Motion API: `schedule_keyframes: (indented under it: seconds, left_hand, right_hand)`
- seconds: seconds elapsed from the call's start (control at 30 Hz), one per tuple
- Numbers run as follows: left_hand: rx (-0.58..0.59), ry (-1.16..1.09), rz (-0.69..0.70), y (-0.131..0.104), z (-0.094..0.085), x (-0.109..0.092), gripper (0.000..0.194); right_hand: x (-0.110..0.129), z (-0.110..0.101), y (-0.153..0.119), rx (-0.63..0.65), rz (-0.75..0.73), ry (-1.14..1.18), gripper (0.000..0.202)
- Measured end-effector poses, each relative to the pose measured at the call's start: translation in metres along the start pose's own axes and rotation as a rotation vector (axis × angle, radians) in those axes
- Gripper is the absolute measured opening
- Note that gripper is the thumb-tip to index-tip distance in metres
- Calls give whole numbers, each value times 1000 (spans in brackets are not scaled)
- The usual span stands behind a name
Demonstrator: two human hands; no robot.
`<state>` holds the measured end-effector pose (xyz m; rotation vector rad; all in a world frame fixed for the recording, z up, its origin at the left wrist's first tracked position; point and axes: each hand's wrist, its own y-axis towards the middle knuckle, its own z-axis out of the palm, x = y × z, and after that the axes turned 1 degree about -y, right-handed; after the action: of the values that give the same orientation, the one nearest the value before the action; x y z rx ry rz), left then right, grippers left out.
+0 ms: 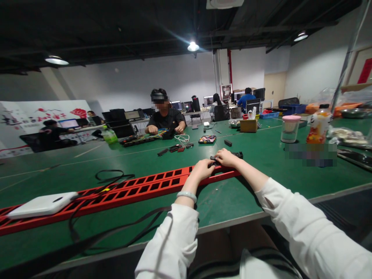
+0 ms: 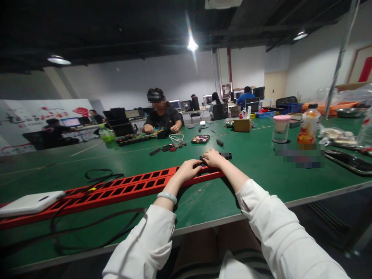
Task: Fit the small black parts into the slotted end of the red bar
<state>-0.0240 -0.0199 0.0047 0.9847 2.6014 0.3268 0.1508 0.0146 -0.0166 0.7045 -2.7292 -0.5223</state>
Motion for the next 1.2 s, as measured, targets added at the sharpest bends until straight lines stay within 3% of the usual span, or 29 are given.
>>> schedule_keyframes:
  seconds: [0.37,0.47,0.63,0.73,0.87,1.0,1.2]
  left_hand:
    - [-3,9,-65,0,2,-1,31]
    - [-3,3,-38,-1,1,-1,30]
    - [3,7,-30,0,1,0,32]
    - [-6,18,-32,0,2,1,34]
    - [-10,29,-21,-1,3,3,33]
    - [-7,29,-8,0,2,3,31]
    - [-4,14,-19,0,1,0,32]
  right_hand:
    - [8,2,9,296,120,-6,54]
    - [11,0,7,229,97,-39,50]
    - [15,-7,0,0,96,-119,30]
    - [13,-14,-2,-57,92,-108,23]
    - [9,-21,-3,-57,48,-68,19]
    - [9,-23,-2,-28,-12,-17,39]
    - [11,-26,1,94,-38,-78,22]
